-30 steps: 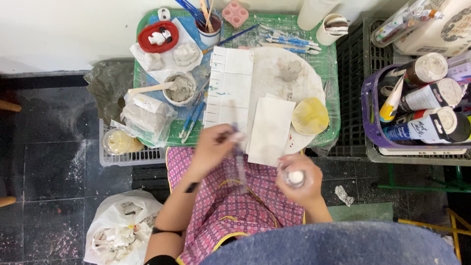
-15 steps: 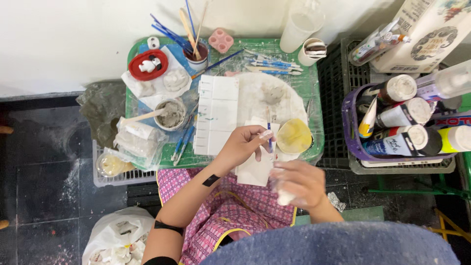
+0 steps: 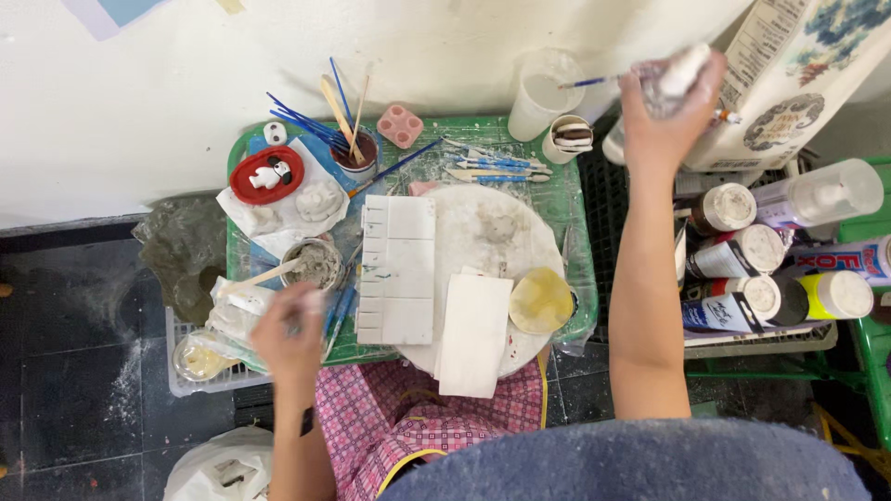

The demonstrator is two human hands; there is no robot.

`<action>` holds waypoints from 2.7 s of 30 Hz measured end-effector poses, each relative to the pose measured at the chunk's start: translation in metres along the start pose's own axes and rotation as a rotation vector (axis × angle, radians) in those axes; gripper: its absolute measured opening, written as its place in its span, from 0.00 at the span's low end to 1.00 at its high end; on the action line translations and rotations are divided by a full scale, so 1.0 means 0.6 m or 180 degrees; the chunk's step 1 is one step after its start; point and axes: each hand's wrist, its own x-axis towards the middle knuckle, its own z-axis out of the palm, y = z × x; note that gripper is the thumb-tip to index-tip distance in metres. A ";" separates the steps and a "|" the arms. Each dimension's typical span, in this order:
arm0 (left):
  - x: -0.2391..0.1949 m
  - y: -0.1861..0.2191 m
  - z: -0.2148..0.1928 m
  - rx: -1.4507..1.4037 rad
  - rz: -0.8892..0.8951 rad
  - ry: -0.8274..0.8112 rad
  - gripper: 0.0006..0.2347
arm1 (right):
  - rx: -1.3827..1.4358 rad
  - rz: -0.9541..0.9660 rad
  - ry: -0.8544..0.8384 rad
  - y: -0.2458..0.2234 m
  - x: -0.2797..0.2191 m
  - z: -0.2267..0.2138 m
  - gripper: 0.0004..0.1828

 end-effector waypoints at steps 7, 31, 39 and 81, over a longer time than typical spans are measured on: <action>0.000 -0.080 -0.072 0.1527 -0.0444 0.1006 0.23 | 0.0641 0.1244 -0.0975 0.067 -0.007 0.104 0.27; 0.067 -0.059 -0.037 0.0874 0.0432 -0.0390 0.05 | 0.2077 0.2082 -0.0691 -0.182 -0.214 -0.131 0.23; 0.080 -0.005 -0.056 0.0689 -0.0658 -0.0215 0.19 | 0.1721 0.2234 -0.0677 -0.210 -0.266 -0.214 0.21; -0.086 0.142 0.150 -0.0346 -0.0582 -0.2565 0.25 | -0.0546 0.1859 -0.0965 -0.201 -0.345 -0.192 0.21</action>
